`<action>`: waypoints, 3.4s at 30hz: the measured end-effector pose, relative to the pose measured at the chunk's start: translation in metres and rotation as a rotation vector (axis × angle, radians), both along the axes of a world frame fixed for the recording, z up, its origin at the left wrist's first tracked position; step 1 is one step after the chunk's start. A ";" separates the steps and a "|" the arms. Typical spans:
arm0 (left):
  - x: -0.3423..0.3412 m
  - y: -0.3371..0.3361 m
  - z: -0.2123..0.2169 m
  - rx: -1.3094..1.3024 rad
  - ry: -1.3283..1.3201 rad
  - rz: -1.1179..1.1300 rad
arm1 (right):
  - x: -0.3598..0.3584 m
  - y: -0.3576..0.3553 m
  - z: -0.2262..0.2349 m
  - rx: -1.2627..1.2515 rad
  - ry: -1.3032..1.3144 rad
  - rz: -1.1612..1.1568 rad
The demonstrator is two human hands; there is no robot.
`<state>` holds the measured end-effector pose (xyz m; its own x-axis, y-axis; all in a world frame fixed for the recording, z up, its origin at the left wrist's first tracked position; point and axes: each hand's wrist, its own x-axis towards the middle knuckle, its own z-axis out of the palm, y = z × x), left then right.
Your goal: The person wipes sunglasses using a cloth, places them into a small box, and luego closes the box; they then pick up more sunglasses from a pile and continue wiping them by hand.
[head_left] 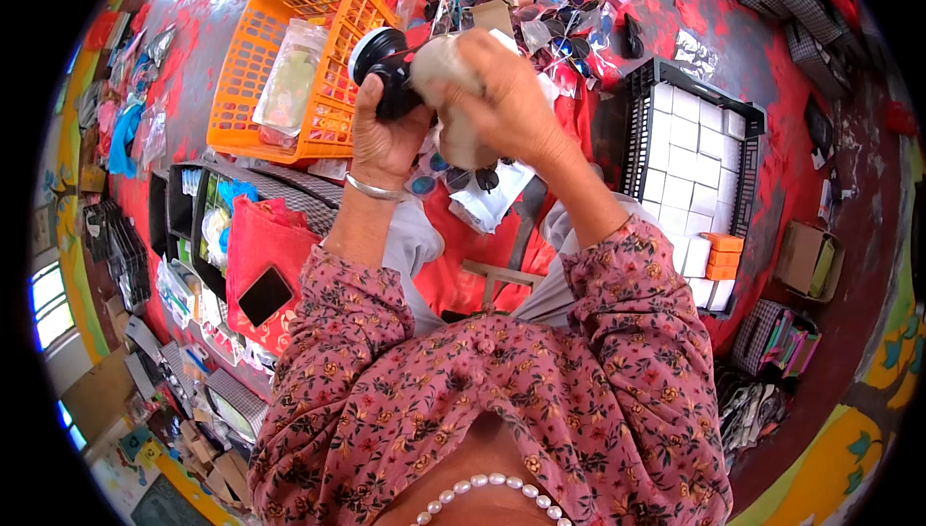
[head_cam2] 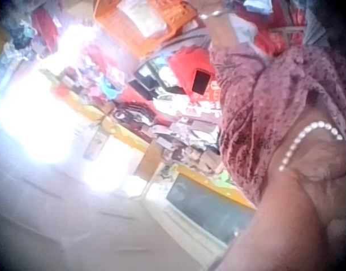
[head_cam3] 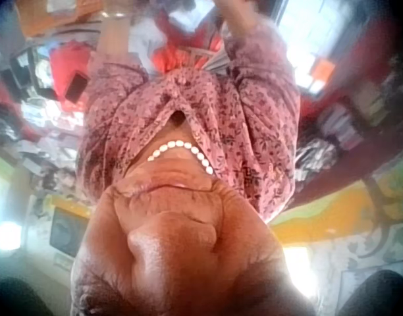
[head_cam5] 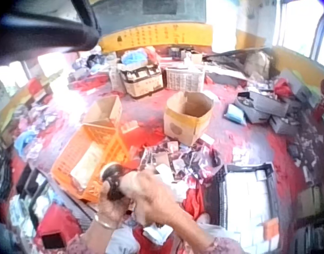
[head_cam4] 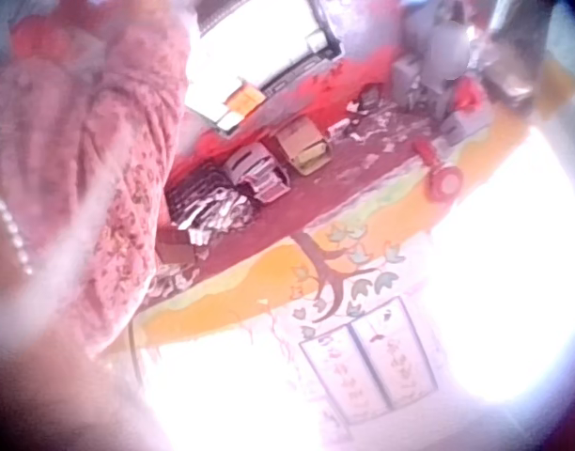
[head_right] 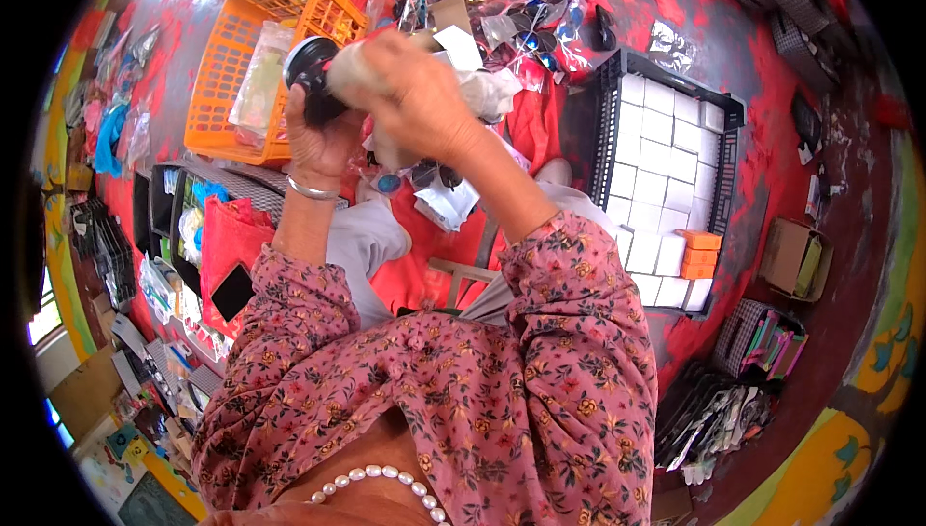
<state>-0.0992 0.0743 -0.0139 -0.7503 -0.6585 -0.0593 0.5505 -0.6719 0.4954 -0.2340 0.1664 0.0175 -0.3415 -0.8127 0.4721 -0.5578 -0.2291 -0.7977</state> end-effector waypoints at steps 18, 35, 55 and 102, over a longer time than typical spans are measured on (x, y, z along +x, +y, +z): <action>0.011 -0.008 0.040 -0.547 -0.346 -0.236 | -0.009 -0.002 -0.003 0.440 -1.499 0.327; -0.002 -0.011 0.018 -0.473 -0.419 -0.133 | -0.005 -0.009 -0.011 0.175 -1.231 -0.044; 0.007 -0.008 0.011 -0.371 -0.348 -0.140 | -0.030 -0.001 -0.004 0.169 -0.100 -0.278; 0.054 -0.076 0.018 -0.022 -0.037 0.055 | -0.077 0.003 -0.016 0.079 -0.230 -0.688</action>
<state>-0.0451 -0.0018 0.0037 -0.7102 -0.7003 -0.0714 0.5676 -0.6297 0.5303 -0.3108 0.1695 0.0011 -0.8709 -0.4067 0.2757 -0.3710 0.1763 -0.9117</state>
